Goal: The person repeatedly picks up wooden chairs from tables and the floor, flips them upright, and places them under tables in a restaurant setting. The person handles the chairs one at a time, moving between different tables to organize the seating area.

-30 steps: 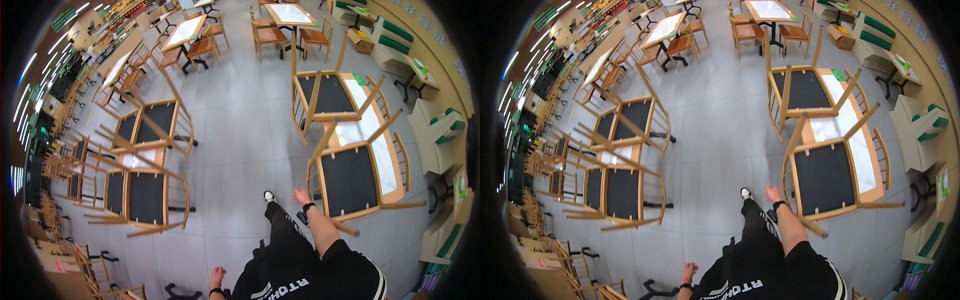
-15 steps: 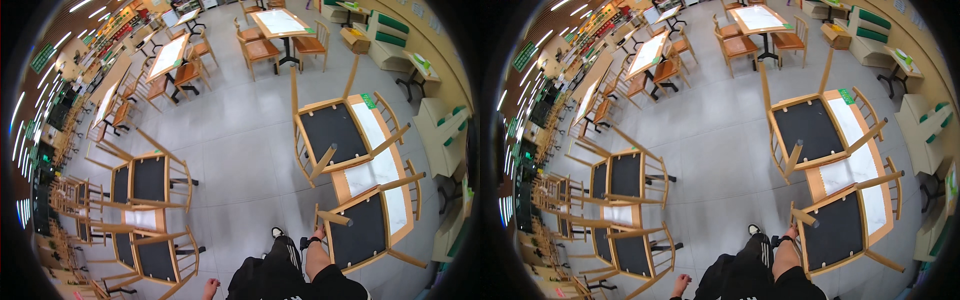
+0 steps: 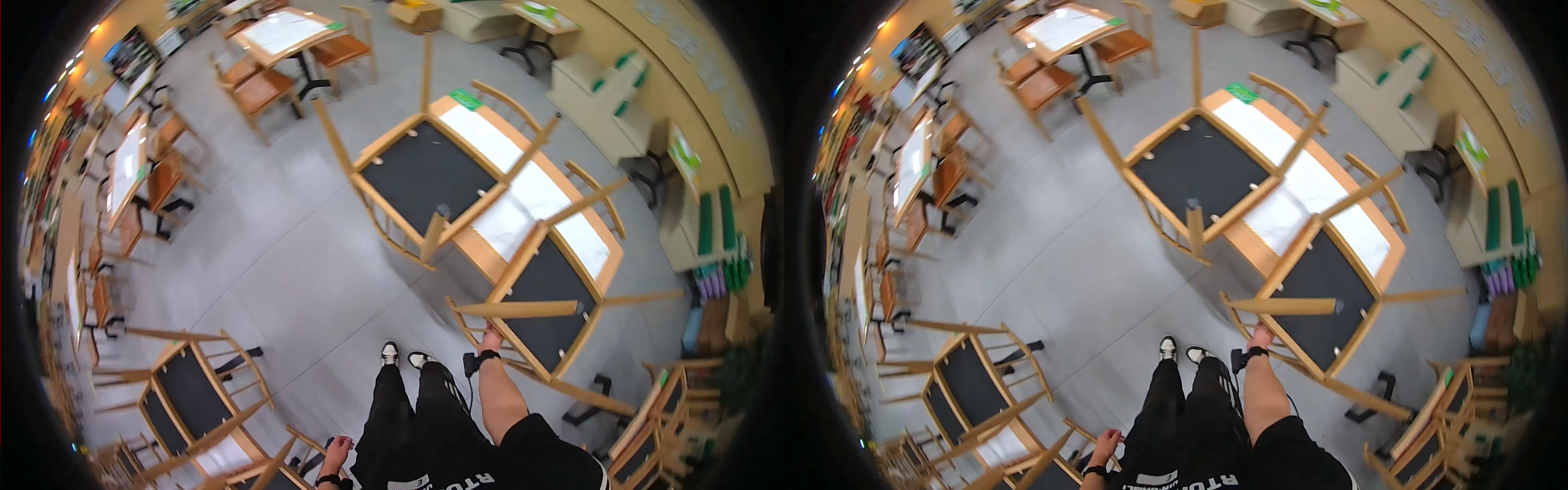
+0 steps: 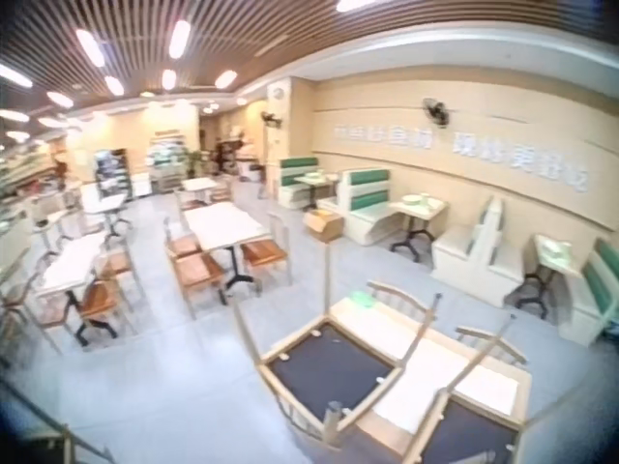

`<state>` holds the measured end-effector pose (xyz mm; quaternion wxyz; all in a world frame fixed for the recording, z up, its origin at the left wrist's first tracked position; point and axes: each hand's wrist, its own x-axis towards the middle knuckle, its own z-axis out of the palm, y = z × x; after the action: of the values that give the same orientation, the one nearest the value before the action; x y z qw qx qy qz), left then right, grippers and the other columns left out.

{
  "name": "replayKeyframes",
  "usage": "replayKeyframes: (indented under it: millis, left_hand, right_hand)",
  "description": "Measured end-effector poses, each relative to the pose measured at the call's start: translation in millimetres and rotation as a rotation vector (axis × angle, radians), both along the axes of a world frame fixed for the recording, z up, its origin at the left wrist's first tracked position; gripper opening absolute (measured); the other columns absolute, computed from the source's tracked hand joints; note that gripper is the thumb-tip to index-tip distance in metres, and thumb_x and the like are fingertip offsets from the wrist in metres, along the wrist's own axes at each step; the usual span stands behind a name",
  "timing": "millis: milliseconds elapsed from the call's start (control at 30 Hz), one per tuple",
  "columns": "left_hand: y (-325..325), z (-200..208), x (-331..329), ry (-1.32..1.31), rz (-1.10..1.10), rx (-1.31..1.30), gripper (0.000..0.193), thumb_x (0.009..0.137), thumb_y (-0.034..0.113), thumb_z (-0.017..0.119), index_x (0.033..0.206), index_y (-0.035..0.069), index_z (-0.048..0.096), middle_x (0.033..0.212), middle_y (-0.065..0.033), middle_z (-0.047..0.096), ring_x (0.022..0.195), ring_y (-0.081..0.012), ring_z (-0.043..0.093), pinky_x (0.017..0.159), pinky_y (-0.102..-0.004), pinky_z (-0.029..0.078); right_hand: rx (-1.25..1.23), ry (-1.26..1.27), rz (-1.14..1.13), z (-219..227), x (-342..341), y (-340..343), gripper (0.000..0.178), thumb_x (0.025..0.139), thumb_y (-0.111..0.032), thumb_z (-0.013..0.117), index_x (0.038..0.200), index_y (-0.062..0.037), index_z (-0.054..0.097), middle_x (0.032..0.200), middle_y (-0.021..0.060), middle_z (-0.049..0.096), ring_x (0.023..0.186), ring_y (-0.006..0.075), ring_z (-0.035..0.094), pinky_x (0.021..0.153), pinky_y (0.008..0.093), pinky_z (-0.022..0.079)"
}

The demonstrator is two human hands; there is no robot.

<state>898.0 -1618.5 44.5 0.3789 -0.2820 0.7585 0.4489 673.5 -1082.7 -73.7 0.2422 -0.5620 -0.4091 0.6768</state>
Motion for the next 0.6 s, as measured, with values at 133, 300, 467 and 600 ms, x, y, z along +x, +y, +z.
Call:
replayKeyframes:
  millis: [133,300,467,600]
  left_hand:
    - [-51.2,-46.4,-18.4,-0.136,0.067,0.015,0.029,0.09,0.023,0.054,0.096,-0.005,0.059,0.078,-0.0118,0.068,0.067,-0.0177,0.064,0.059,-0.0303,0.051]
    - [-58.9,-70.8,-88.5,-0.119,-0.003,0.055,0.029,0.089,0.027,0.054,0.095,-0.001,0.06,0.076,-0.01,0.068,0.065,-0.0171,0.064,0.055,-0.0295,0.048]
    - [18.6,-86.8,-191.5,0.18,-0.533,0.085,0.041,0.087,0.037,0.058,0.093,-0.003,0.062,0.079,-0.0125,0.068,0.072,-0.0222,0.064,0.069,-0.0353,0.05]
    - [155.2,10.2,-266.0,0.346,-0.623,0.27,0.057,0.085,0.044,0.064,0.114,-0.005,0.056,0.105,-0.0194,0.063,0.099,-0.0279,0.062,0.086,-0.0365,0.048]
  right_hand:
    - [-0.093,0.069,-0.095,42.6,10.1,1.5,0.008,0.091,-0.025,0.058,0.095,-0.0182,0.056,0.081,-0.0007,0.062,0.074,0.0097,0.054,0.059,0.0288,0.038]
    - [-0.127,0.147,0.048,123.9,47.4,11.5,0.01,0.096,-0.02,0.049,0.09,-0.0124,0.053,0.077,0.0066,0.06,0.081,0.0204,0.062,0.065,0.0343,0.049]
    - [-0.181,0.189,0.21,204.5,71.1,17.2,0.028,0.097,-0.025,0.046,0.075,-0.0077,0.048,0.092,0.0142,0.064,0.101,0.0314,0.061,0.083,0.0451,0.052]
    - [-0.246,0.254,0.275,249.0,70.2,13.7,0.033,0.098,-0.025,0.045,0.071,-0.0063,0.048,0.102,0.0225,0.064,0.105,0.0369,0.059,0.09,0.0487,0.05]
